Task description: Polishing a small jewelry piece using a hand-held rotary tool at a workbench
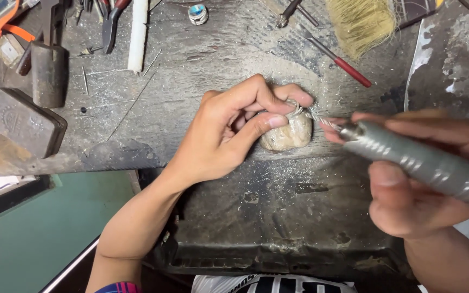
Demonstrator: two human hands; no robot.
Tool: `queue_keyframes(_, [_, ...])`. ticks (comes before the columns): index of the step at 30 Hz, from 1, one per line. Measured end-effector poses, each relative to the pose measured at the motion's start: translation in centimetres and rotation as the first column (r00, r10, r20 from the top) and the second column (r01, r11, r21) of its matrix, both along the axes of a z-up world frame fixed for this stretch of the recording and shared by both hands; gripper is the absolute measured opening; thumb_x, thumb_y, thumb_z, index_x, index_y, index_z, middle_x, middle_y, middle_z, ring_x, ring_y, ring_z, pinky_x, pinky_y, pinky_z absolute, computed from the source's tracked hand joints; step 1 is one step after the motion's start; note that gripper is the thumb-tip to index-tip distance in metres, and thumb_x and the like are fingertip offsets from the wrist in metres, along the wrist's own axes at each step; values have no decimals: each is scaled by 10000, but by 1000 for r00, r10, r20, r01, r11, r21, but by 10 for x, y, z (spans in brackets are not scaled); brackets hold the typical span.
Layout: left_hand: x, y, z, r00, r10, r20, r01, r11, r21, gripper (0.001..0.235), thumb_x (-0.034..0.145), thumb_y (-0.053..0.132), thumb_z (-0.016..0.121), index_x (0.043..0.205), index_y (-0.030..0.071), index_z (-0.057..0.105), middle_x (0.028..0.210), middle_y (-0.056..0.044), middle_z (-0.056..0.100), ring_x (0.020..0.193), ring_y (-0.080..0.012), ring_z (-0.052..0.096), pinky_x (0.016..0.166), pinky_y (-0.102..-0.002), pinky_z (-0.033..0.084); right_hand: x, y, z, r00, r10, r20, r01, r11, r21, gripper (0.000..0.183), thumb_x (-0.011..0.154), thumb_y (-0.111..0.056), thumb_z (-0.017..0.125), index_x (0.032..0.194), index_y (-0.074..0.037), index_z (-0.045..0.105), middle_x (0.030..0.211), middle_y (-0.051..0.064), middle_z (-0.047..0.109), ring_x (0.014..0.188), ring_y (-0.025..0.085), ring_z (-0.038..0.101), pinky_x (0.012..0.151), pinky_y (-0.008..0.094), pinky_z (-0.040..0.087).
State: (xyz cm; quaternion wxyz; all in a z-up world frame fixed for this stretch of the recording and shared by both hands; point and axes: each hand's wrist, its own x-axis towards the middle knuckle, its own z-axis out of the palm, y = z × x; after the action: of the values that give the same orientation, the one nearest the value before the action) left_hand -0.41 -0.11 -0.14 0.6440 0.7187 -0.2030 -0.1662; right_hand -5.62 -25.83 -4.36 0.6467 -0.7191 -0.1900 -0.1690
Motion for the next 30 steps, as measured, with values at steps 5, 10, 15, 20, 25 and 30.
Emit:
queue_keyframes(5, [0, -1, 2, 997, 11, 79, -14, 999, 46, 93, 1076, 81, 546, 988, 108, 533, 1266, -100, 731, 466, -58, 246, 474, -212, 235, -14, -5, 22, 980, -24, -196, -34, 957, -286, 400, 883, -137, 728, 1165, 107, 583, 951, 192, 683, 683, 143, 651, 692, 247, 541])
queue_keyframes(10, [0, -1, 3, 993, 6, 119, -10, 999, 33, 90, 1080, 76, 538, 993, 98, 529, 1267, -125, 726, 467, -66, 217, 482, -220, 227, -18, -7, 20, 987, -52, -151, -17, 906, -423, 386, 915, -172, 731, 1167, 76, 578, 804, 122, 692, 793, 257, 721, 800, 363, 564])
queue_keyframes(15, [0, 0, 4, 991, 5, 131, -12, 999, 51, 90, 1081, 81, 530, 995, 102, 513, 1279, -116, 721, 473, -77, 215, 498, -228, 249, -15, -1, 19, 986, -94, -138, 35, 924, -380, 367, 921, -201, 706, 1141, 63, 577, 838, 144, 682, 736, 245, 693, 720, 338, 529])
queue_keyframes(20, [0, -2, 5, 987, 8, 163, -16, 999, 46, 112, 1073, 27, 500, 968, 64, 488, 1240, -126, 722, 500, -110, 224, 531, -255, 258, -14, -5, 23, 994, -52, -98, 6, 910, -415, 365, 908, -116, 747, 1147, 106, 585, 940, 173, 710, 853, 307, 766, 755, 341, 555])
queue_keyframes(25, [0, -3, 6, 978, -1, 207, -2, 1000, 16, 148, 1090, 58, 424, 952, 30, 470, 1165, -162, 702, 521, -135, 281, 608, -285, 296, -9, 6, 37, 997, -5, -80, -29, 905, -424, 292, 907, 4, 766, 1110, 138, 604, 1006, 238, 728, 1015, 451, 823, 810, 344, 626])
queue_keyframes(30, [1, -4, 6, 981, 14, 192, -9, 1000, -27, 127, 1064, -22, 442, 948, 0, 489, 1097, -191, 681, 887, -248, 702, 722, -295, 435, -10, 4, 39, 1000, 22, 13, -12, 852, -523, 364, 925, -41, 816, 1156, 158, 618, 1062, 270, 744, 986, 397, 810, 844, 382, 619])
